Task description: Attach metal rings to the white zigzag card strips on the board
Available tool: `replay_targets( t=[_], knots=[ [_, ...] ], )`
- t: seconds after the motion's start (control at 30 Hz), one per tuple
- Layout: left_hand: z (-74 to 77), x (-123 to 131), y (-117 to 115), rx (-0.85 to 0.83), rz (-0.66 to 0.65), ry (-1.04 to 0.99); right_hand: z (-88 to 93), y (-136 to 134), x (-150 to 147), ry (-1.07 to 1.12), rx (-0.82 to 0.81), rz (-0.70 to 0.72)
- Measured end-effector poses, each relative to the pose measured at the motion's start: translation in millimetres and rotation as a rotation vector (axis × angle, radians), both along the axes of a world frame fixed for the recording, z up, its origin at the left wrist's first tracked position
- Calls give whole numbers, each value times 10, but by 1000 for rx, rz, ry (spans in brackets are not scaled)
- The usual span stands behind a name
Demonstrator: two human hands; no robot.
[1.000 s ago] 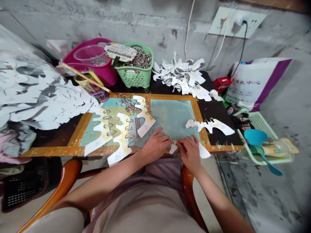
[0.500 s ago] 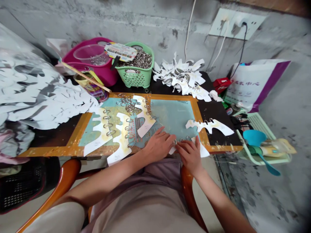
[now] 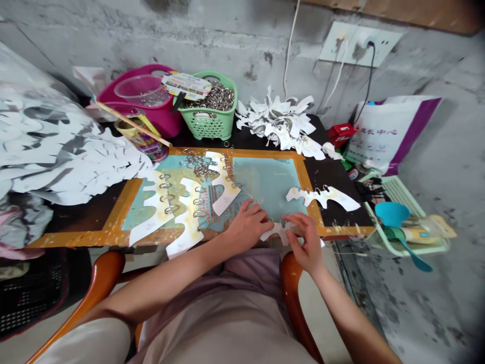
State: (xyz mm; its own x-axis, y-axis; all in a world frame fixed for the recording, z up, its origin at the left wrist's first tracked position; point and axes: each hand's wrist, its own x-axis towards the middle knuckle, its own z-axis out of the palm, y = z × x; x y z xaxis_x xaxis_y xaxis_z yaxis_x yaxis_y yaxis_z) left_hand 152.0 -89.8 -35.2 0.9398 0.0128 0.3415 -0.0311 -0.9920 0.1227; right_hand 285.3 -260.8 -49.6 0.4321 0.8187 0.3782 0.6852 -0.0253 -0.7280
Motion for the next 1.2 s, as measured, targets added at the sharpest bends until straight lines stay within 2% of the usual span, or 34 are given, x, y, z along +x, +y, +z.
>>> replay_targets(
  t=[0.13,0.23,0.37,0.57,0.7,0.83,0.97,1.2],
  knots=[
    [-27,-10,2,-2,-7,-26,-10,20,-39,-334,-51,60],
    [-38,-40,-3,6,-17,-44,-4,46,-96,-462,-132,32],
    [-33,-112,-25,40,-28,-33,27,70,-136,-450,-195,17],
    [-7,-157,-44,68,2,-54,38,10,-88,-489,-229,97],
    [-23,-157,-30,39,43,-71,125,50,-58,-452,-263,137],
    [-44,-163,-11,-3,33,-92,192,182,-52,-430,-328,125],
    [-65,-164,-3,-24,8,-77,125,239,-63,-507,-335,96],
    [-81,-138,-11,-28,59,-60,52,204,-106,-460,-295,-15]
  ],
)
